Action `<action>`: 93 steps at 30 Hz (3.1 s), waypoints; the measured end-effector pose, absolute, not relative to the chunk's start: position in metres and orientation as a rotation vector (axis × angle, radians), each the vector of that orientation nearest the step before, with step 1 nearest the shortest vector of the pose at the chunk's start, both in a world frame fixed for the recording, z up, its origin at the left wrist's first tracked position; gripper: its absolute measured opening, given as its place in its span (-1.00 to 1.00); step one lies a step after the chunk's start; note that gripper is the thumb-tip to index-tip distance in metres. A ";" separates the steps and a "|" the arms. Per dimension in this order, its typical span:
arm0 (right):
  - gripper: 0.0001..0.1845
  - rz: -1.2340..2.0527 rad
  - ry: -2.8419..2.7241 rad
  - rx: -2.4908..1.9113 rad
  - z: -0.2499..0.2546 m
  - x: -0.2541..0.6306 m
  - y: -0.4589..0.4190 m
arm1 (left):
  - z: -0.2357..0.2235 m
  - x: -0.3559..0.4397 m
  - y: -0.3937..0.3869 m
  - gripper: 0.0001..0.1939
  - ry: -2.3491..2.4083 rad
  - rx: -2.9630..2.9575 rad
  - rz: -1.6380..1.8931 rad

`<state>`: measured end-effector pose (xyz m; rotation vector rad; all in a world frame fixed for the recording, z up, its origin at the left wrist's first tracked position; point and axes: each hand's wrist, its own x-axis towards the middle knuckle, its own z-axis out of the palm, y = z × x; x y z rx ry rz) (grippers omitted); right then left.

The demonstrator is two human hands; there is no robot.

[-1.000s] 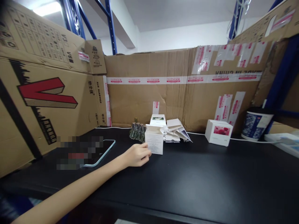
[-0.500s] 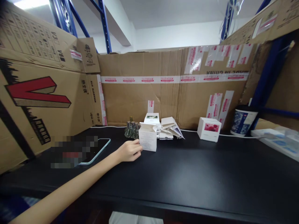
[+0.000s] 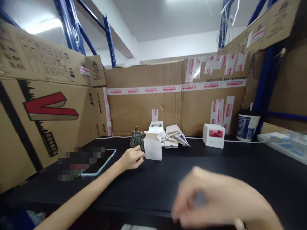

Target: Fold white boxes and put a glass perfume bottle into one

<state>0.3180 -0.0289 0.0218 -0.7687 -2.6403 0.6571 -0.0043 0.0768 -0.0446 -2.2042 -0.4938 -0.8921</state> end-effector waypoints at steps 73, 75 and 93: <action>-0.76 -0.068 -1.649 -0.313 -0.012 0.224 0.069 | -0.043 0.093 0.074 0.19 -0.783 -2.281 -1.613; -0.76 -0.110 -1.705 -0.302 -0.015 0.223 0.068 | -0.041 0.093 0.071 0.20 -0.806 -2.207 -1.594; -0.16 0.471 -1.899 -0.373 -0.038 0.215 0.082 | -0.031 0.064 0.075 -0.13 -0.718 -2.478 -1.677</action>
